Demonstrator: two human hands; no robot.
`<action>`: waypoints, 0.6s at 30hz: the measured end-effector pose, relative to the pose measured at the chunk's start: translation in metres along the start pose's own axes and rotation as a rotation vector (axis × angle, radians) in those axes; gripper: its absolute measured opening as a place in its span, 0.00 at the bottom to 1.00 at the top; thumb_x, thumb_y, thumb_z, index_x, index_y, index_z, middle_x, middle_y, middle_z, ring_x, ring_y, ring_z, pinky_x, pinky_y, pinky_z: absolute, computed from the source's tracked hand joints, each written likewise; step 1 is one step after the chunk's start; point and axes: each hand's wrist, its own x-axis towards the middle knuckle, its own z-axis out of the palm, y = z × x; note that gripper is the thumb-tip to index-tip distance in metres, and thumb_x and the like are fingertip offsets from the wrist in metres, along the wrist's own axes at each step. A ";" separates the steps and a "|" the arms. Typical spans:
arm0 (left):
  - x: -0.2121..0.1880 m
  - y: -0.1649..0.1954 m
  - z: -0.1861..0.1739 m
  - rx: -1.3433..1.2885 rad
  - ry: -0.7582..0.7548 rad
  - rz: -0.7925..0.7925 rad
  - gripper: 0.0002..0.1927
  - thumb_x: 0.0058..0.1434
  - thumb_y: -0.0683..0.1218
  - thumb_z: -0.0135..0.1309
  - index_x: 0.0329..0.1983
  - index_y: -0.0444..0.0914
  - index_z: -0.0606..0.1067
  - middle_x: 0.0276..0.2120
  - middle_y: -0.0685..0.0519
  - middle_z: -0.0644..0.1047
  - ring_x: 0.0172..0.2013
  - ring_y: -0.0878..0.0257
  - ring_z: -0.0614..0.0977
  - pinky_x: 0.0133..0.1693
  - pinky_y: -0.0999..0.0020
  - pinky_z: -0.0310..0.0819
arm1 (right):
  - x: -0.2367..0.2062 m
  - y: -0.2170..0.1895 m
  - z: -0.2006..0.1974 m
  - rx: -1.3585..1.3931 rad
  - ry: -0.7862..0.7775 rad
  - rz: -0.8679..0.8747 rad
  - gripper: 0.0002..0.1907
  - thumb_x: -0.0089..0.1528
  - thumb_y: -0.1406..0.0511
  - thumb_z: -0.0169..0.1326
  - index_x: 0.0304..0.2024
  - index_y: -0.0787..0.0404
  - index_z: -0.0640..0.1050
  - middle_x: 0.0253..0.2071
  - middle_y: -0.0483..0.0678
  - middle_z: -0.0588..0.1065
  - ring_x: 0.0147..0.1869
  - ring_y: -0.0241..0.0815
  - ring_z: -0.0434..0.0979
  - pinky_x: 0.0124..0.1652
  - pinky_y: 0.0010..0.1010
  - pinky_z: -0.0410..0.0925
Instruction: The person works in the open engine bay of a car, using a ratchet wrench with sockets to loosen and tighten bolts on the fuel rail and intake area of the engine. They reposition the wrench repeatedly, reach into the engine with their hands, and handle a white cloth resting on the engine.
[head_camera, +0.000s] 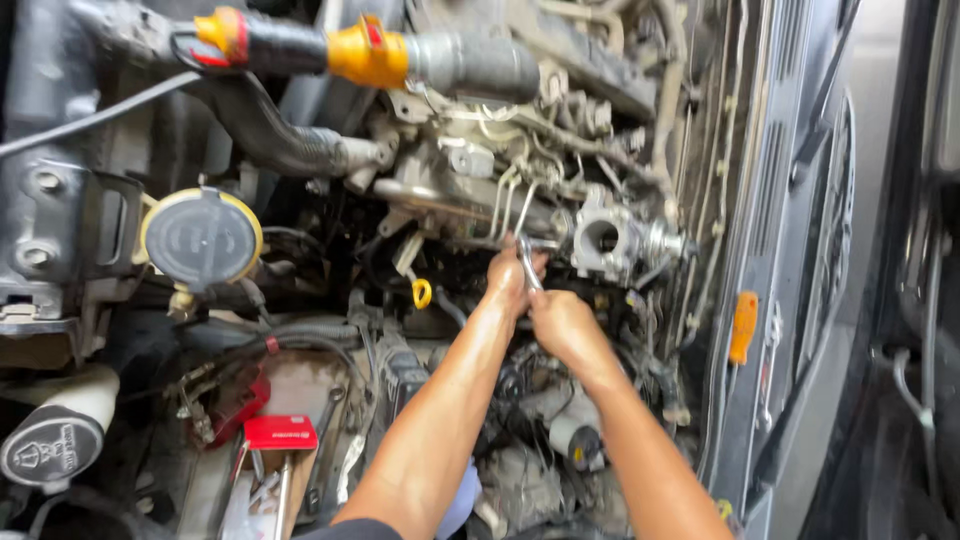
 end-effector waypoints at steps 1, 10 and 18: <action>0.000 0.000 0.001 -0.082 -0.011 0.052 0.20 0.69 0.56 0.38 0.57 0.46 0.72 0.49 0.52 0.81 0.50 0.54 0.83 0.52 0.52 0.79 | 0.016 -0.002 -0.036 -0.410 -0.222 -0.161 0.17 0.69 0.57 0.46 0.46 0.59 0.82 0.38 0.64 0.80 0.43 0.63 0.83 0.46 0.52 0.72; -0.001 -0.002 0.003 0.116 0.079 -0.104 0.27 0.75 0.68 0.32 0.46 0.43 0.70 0.35 0.57 0.78 0.33 0.63 0.78 0.38 0.61 0.69 | 0.089 -0.003 -0.119 -0.158 -0.442 0.097 0.21 0.58 0.51 0.61 0.38 0.62 0.83 0.38 0.60 0.81 0.42 0.58 0.82 0.44 0.46 0.72; -0.008 -0.002 0.010 0.207 0.148 0.067 0.22 0.75 0.61 0.40 0.39 0.41 0.73 0.28 0.59 0.76 0.26 0.69 0.73 0.27 0.74 0.65 | 0.025 0.037 -0.072 0.006 -0.239 0.264 0.28 0.67 0.47 0.48 0.33 0.63 0.83 0.33 0.64 0.79 0.40 0.65 0.80 0.44 0.49 0.70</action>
